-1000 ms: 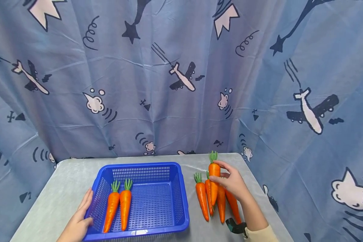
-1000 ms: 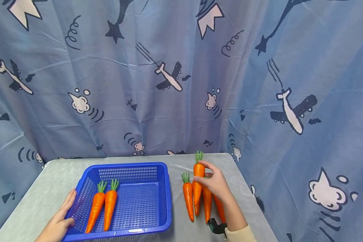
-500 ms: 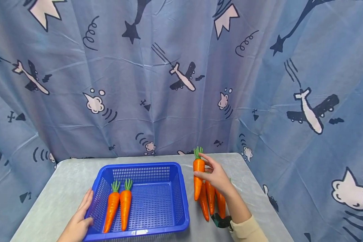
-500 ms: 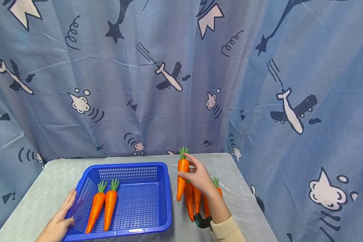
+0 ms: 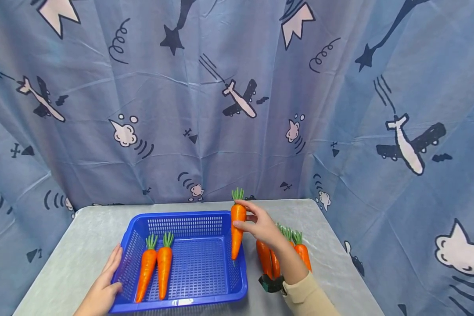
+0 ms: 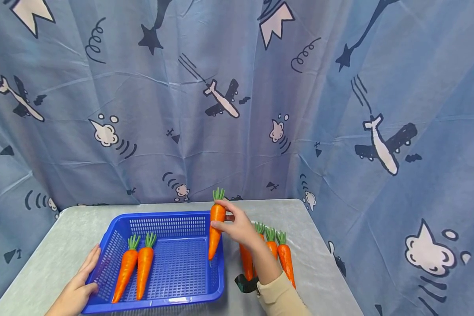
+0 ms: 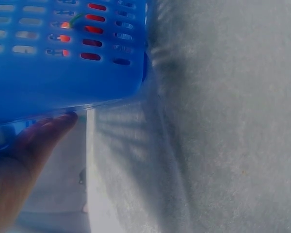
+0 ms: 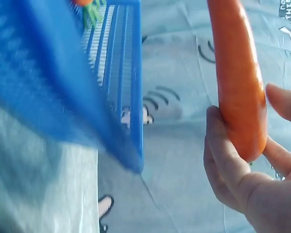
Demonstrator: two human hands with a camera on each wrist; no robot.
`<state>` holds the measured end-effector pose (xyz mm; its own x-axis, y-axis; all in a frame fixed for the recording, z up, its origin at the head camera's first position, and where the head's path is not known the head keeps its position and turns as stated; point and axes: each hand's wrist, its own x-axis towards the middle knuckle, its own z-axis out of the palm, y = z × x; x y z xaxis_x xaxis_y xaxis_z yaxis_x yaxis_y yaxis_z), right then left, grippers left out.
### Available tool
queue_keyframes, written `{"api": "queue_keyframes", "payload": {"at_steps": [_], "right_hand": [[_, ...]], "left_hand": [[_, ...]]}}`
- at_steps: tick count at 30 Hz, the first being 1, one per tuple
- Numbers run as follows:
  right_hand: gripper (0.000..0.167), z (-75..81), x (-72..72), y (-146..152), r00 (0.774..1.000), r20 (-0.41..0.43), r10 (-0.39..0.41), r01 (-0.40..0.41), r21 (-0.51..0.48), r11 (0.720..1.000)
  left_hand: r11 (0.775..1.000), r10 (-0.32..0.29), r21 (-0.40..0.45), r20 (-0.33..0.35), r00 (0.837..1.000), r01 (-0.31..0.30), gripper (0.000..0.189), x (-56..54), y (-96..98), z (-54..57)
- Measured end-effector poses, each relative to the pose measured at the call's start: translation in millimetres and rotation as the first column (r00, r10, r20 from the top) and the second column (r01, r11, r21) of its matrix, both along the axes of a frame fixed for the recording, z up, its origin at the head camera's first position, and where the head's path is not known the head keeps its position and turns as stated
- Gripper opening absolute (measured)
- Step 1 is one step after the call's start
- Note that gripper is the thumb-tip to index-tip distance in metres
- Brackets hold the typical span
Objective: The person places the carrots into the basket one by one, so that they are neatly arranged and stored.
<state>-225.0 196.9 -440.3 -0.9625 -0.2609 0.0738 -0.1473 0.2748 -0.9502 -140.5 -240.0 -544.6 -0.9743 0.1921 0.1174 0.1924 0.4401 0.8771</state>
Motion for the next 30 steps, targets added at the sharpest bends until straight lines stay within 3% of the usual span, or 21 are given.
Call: {"api": "queue_keyframes", "payload": {"at_steps": [5,13,22,30], "right_hand": [[0.06,2.4,-1.7,-15.6,0.993,-0.015,0.119,-0.12,-0.019,0.993],[0.06,2.1,-7.8,-44.6,0.994,0.02,0.11,-0.109,-0.045,0.993],[0.061,-5.7,-19.9,-81.1,0.98,0.082,0.179,-0.168,-0.122,0.978],[0.055,-19.1,-26.4,-112.2,0.96,0.127,0.248,-0.242,-0.059,0.968]], "left_hand": [[1.0,-0.009,0.007,-0.01,1.0,0.009,0.093,-0.7,0.8,-1.0],[1.0,-0.006,-0.011,-0.122,0.993,0.005,0.091,0.5,1.2,-3.5],[0.999,0.014,-0.036,-0.117,0.993,-0.018,0.087,0.8,0.7,-2.9],[0.999,0.024,-0.032,-0.126,0.992,-0.028,0.088,1.1,0.8,-3.7]]}}
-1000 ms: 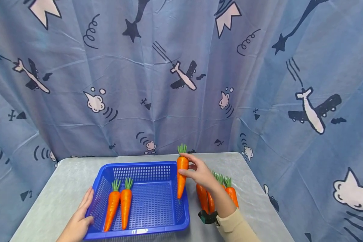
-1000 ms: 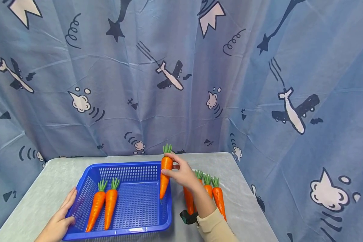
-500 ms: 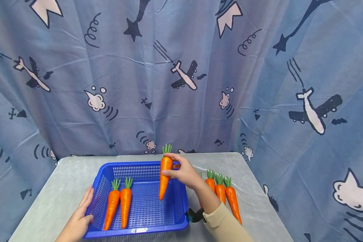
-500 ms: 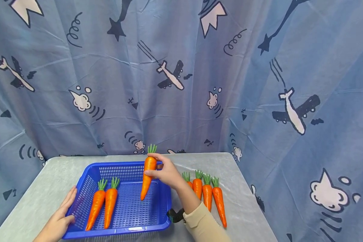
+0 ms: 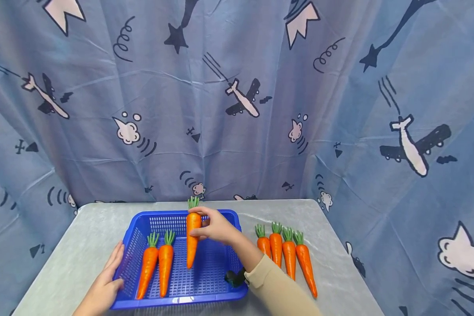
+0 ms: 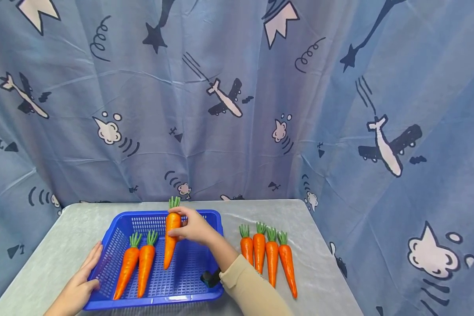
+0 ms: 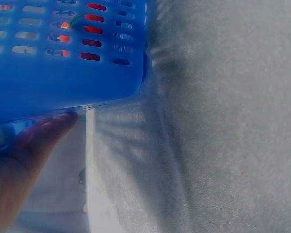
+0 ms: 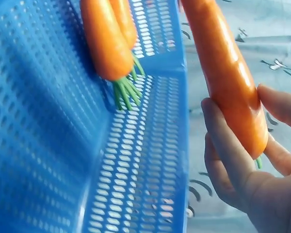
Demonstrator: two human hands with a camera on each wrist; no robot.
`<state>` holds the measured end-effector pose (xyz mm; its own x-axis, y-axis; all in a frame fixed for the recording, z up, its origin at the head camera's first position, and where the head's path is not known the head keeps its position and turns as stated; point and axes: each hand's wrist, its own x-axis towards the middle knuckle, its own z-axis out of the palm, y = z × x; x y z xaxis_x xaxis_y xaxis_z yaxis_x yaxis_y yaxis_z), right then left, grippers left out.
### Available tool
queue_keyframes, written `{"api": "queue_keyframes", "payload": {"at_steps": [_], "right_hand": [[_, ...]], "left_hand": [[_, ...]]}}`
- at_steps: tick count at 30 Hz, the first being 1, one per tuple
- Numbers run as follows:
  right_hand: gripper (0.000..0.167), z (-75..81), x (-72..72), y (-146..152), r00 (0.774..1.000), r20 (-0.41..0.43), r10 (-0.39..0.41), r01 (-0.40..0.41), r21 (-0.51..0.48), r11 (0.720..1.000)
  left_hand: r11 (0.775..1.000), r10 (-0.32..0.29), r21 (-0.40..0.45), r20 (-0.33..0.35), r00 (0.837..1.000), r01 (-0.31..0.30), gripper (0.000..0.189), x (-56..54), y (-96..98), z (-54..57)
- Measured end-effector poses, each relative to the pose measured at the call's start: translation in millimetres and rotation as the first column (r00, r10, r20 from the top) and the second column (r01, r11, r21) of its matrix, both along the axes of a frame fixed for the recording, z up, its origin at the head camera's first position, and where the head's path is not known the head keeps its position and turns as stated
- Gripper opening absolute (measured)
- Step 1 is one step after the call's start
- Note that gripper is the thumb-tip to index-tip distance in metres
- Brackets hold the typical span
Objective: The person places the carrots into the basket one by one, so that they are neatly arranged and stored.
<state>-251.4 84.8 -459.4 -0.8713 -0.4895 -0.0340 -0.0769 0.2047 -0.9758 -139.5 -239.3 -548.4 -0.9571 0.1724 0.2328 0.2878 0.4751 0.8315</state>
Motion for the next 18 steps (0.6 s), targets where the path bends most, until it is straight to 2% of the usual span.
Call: {"api": "queue_keyframes", "payload": {"at_steps": [5,18], "right_hand": [[0.052,-9.1,-2.2,-14.3,0.999,0.022,0.025,-0.026,0.034,0.999],[0.053,-31.9,-3.6,-39.5,1.0,0.017,-0.003,-0.001,0.188,0.982]], "left_hand": [[1.0,0.007,-0.004,0.003,1.0,-0.007,0.088,-0.4,0.3,0.1],[1.0,0.008,0.011,0.057,0.998,-0.008,0.088,0.6,-0.3,2.9]]}}
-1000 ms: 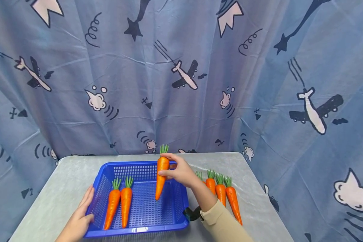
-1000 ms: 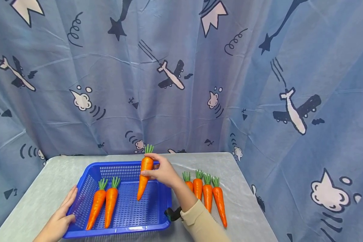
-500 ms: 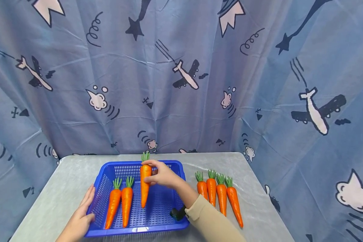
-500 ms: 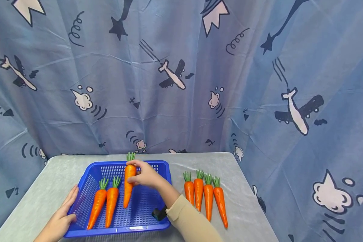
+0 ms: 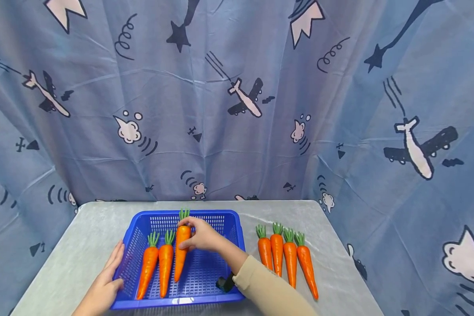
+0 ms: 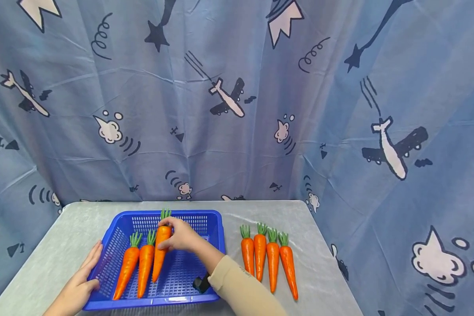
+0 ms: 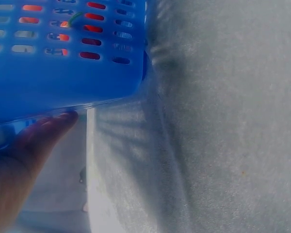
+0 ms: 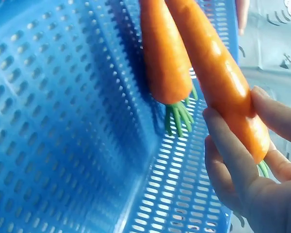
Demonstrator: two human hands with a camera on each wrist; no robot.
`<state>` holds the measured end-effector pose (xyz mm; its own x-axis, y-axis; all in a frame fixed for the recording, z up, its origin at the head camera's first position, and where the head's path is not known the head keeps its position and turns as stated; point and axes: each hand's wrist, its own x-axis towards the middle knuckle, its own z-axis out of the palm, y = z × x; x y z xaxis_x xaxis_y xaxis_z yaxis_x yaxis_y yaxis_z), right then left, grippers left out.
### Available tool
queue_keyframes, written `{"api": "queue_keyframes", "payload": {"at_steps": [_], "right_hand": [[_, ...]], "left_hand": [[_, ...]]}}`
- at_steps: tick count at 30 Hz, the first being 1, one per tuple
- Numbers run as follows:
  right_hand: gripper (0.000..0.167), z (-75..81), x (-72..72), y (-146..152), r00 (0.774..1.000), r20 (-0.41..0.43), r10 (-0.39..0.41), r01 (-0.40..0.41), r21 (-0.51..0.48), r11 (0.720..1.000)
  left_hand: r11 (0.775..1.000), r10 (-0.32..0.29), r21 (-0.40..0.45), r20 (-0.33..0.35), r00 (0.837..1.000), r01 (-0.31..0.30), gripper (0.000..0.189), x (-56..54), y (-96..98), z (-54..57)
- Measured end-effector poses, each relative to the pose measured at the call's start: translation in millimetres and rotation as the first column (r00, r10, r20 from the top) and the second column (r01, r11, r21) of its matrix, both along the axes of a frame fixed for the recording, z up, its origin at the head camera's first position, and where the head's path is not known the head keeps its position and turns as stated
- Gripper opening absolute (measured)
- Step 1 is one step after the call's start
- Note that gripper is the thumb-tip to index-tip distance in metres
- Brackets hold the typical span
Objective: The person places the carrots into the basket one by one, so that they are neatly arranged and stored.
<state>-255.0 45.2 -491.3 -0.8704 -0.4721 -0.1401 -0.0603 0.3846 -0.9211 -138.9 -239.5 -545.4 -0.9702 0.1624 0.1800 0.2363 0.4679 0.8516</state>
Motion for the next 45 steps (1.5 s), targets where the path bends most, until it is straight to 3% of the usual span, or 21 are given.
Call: {"api": "queue_keyframes", "payload": {"at_steps": [8,13,19,24,31,39,45], "right_hand": [[0.052,-10.7,5.0,-11.9,1.0,0.024,0.0,-0.004,0.16,0.987],[0.053,-15.9,6.0,-14.6,0.997,0.077,0.021,-0.036,0.191,0.981],[0.058,-23.7,7.5,-14.5,0.976,0.206,0.076,-0.11,0.158,0.981],[0.059,-23.6,7.4,-13.9,0.976,0.205,0.076,-0.117,0.198,0.973],[0.059,-15.1,7.9,-11.3,0.982,0.185,0.023,-0.069,0.244,0.967],[0.056,4.7,11.0,1.8,0.988,0.153,-0.009,-0.024,0.214,0.977],[0.054,18.5,13.6,17.9,0.995,0.1,-0.014,-0.005,0.187,0.982]], "left_hand": [[1.0,-0.002,-0.016,0.004,1.0,0.002,0.089,1.1,0.2,0.0],[1.0,0.004,-0.014,-0.015,1.0,-0.004,0.089,0.6,0.4,-0.4],[1.0,0.001,-0.025,-0.031,1.0,-0.002,0.088,0.4,-0.3,-2.1],[1.0,-0.001,-0.02,-0.02,1.0,0.001,0.089,-0.6,-1.1,-1.7],[1.0,-0.012,-0.014,-0.063,0.998,0.012,0.088,-0.6,0.1,-2.3],[1.0,-0.021,-0.003,-0.039,0.999,0.021,0.088,0.6,1.2,-0.5],[0.999,-0.034,0.0,-0.088,0.996,0.034,0.09,-0.9,1.8,-0.8]]}}
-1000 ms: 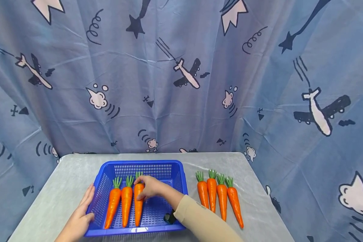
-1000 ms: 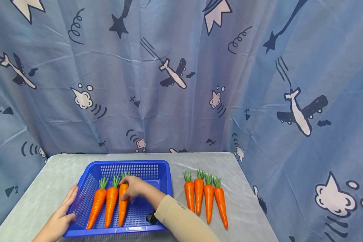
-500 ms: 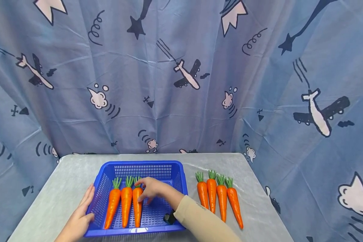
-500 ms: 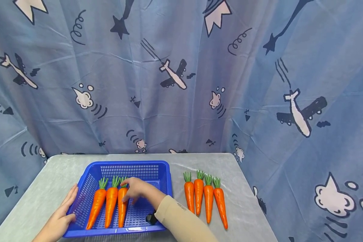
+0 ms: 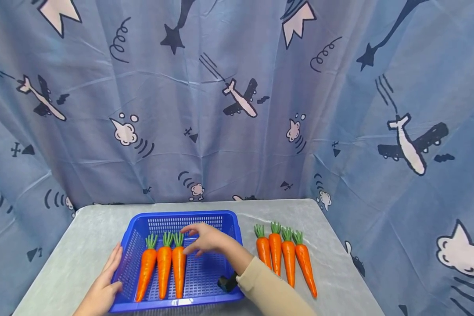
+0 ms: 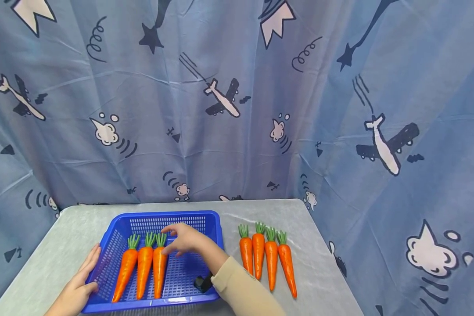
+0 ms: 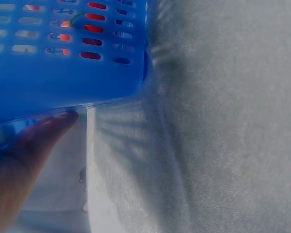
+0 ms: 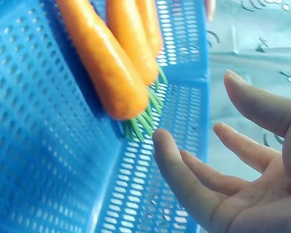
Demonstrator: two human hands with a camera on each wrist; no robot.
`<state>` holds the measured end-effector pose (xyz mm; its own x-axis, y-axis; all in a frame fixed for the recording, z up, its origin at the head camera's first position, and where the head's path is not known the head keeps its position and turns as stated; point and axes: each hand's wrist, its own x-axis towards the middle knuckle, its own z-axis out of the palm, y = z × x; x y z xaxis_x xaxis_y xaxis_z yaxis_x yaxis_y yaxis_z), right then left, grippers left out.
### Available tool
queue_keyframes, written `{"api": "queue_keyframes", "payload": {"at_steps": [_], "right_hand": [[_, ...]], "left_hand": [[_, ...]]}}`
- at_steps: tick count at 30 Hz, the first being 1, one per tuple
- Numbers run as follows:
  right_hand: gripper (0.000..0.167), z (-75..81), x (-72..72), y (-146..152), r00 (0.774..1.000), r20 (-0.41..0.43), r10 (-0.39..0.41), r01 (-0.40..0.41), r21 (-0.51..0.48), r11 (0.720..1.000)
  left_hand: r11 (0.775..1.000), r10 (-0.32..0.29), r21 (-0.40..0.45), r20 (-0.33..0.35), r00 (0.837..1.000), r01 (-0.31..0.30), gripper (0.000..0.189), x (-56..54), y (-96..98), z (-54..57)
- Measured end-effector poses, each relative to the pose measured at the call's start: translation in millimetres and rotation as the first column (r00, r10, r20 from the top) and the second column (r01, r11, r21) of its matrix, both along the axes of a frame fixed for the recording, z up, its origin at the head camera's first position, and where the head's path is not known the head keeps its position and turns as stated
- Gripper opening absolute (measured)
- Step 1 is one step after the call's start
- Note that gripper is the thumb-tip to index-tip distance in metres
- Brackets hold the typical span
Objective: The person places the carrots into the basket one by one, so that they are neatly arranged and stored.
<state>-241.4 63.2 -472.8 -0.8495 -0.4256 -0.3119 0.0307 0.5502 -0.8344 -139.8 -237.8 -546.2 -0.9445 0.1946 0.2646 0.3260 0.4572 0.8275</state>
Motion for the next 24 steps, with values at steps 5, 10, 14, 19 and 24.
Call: {"api": "queue_keyframes", "payload": {"at_steps": [5,10,14,19,24], "right_hand": [[0.055,8.4,1.5,19.5,0.998,-0.066,-0.007,0.005,-0.027,1.0],[0.055,16.2,4.2,39.5,0.993,-0.117,-0.02,0.015,-0.044,0.999],[0.059,23.1,9.6,54.2,0.988,-0.146,-0.04,0.032,-0.06,0.998],[0.06,28.8,18.0,70.5,0.982,-0.18,-0.052,0.039,-0.075,0.996],[0.061,30.7,27.5,88.4,0.978,-0.197,-0.074,0.053,-0.11,0.992]], "left_hand": [[1.0,0.006,-0.004,0.019,1.0,-0.006,0.092,0.4,-0.7,-1.0],[1.0,0.01,-0.004,0.085,0.996,-0.01,0.092,0.3,-1.9,0.3],[1.0,-0.001,0.013,0.186,0.982,-0.001,0.093,-0.6,-4.1,2.2],[0.999,-0.013,0.035,0.282,0.959,0.004,0.094,-2.8,-5.7,3.7],[1.0,-0.012,0.023,0.276,0.961,0.006,0.094,-2.9,-5.0,4.5]]}}
